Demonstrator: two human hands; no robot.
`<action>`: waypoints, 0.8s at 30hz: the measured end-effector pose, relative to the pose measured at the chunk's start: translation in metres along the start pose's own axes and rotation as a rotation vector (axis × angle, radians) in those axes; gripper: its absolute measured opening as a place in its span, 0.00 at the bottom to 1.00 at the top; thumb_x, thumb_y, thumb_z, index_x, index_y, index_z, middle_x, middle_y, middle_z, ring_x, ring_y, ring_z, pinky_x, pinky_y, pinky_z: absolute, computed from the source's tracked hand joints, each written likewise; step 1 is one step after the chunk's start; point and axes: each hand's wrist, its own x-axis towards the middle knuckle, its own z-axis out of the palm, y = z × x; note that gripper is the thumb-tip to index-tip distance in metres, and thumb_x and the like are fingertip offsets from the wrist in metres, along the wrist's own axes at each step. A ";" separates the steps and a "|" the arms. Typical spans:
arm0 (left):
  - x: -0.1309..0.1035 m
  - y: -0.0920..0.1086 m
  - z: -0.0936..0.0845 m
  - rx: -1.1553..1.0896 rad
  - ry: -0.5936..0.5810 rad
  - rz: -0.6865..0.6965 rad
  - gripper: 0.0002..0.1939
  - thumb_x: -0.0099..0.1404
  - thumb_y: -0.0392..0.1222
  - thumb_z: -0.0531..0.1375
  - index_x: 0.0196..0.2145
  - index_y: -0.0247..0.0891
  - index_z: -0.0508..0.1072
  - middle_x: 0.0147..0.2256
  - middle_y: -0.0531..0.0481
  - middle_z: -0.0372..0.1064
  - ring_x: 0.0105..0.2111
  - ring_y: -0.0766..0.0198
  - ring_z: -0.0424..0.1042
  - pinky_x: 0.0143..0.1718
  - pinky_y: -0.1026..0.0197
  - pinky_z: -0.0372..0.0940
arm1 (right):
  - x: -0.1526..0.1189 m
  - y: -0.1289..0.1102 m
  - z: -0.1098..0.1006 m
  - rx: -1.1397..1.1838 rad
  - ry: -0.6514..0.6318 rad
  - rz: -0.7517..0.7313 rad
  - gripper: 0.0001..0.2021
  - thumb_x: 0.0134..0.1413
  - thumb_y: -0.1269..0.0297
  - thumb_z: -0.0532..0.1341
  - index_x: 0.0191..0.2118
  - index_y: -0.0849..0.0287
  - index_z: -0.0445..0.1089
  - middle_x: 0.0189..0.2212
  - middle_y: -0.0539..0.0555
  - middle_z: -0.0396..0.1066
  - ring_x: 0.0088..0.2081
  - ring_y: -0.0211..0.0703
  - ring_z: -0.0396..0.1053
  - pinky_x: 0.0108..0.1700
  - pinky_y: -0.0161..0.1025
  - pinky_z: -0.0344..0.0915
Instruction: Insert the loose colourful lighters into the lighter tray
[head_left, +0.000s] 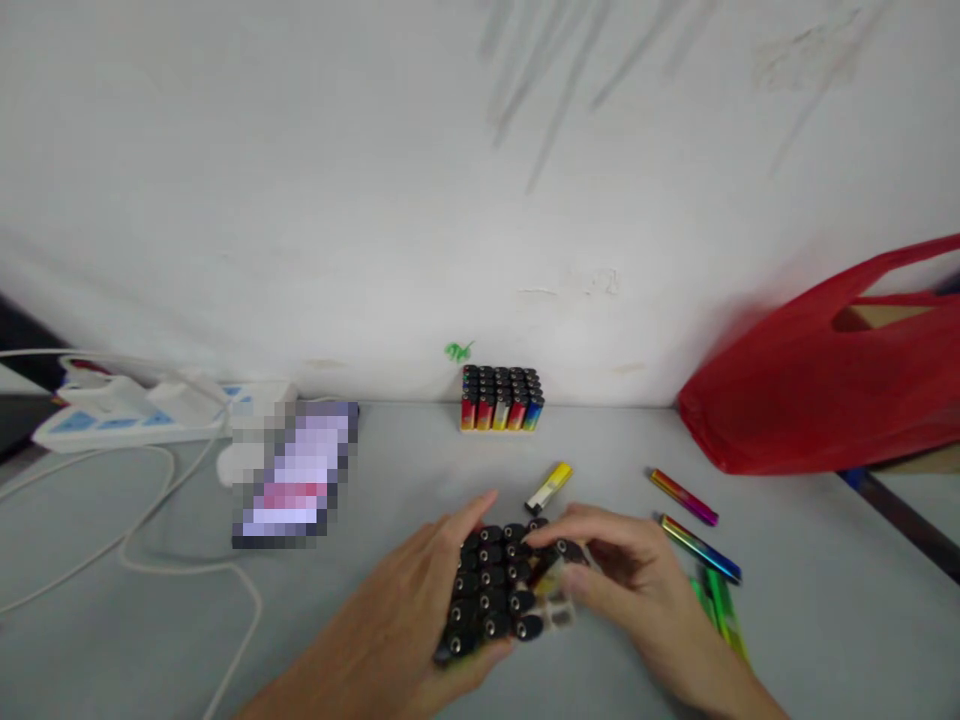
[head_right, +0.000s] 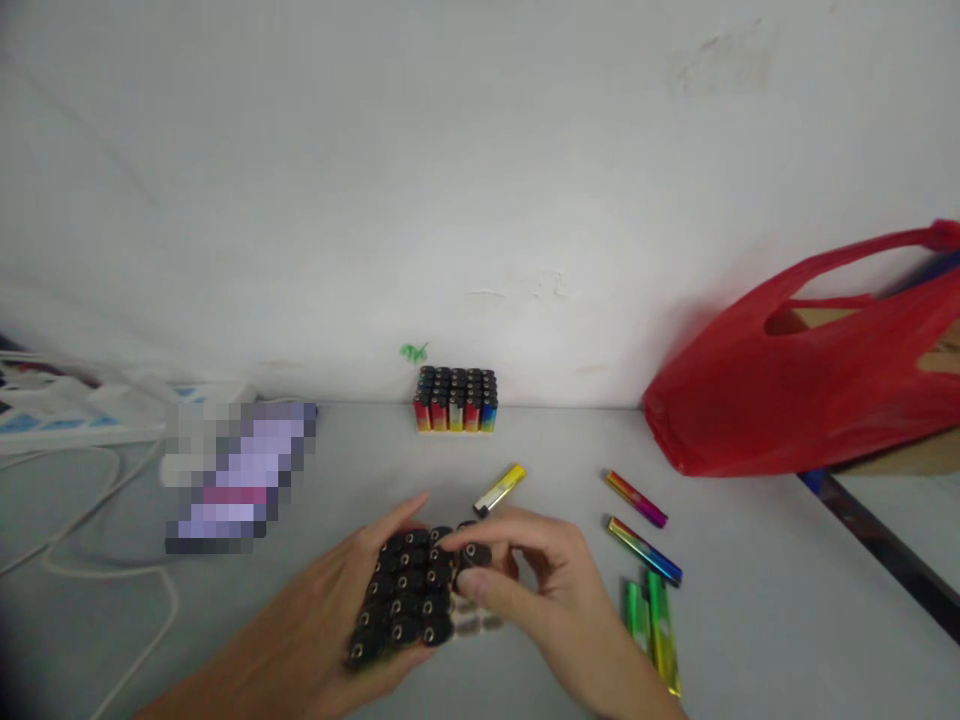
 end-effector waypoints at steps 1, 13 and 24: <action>0.000 0.000 0.001 -0.001 0.002 0.003 0.58 0.68 0.43 0.75 0.81 0.54 0.41 0.72 0.40 0.69 0.66 0.41 0.77 0.66 0.41 0.75 | 0.000 -0.001 -0.001 -0.040 -0.021 -0.015 0.14 0.65 0.47 0.75 0.48 0.47 0.90 0.29 0.53 0.75 0.32 0.45 0.68 0.35 0.42 0.62; 0.000 0.002 -0.002 0.017 -0.030 0.003 0.61 0.68 0.43 0.76 0.80 0.52 0.38 0.72 0.37 0.68 0.66 0.41 0.76 0.67 0.40 0.74 | 0.002 -0.003 0.000 -0.150 -0.047 -0.081 0.10 0.66 0.52 0.75 0.45 0.50 0.89 0.22 0.48 0.72 0.25 0.39 0.67 0.30 0.39 0.60; 0.004 0.006 -0.006 0.010 -0.054 -0.012 0.61 0.67 0.40 0.76 0.80 0.55 0.37 0.73 0.38 0.67 0.67 0.41 0.75 0.68 0.37 0.73 | 0.006 0.007 -0.006 -0.432 0.244 -0.201 0.14 0.79 0.57 0.61 0.58 0.45 0.83 0.47 0.57 0.82 0.47 0.55 0.77 0.50 0.50 0.72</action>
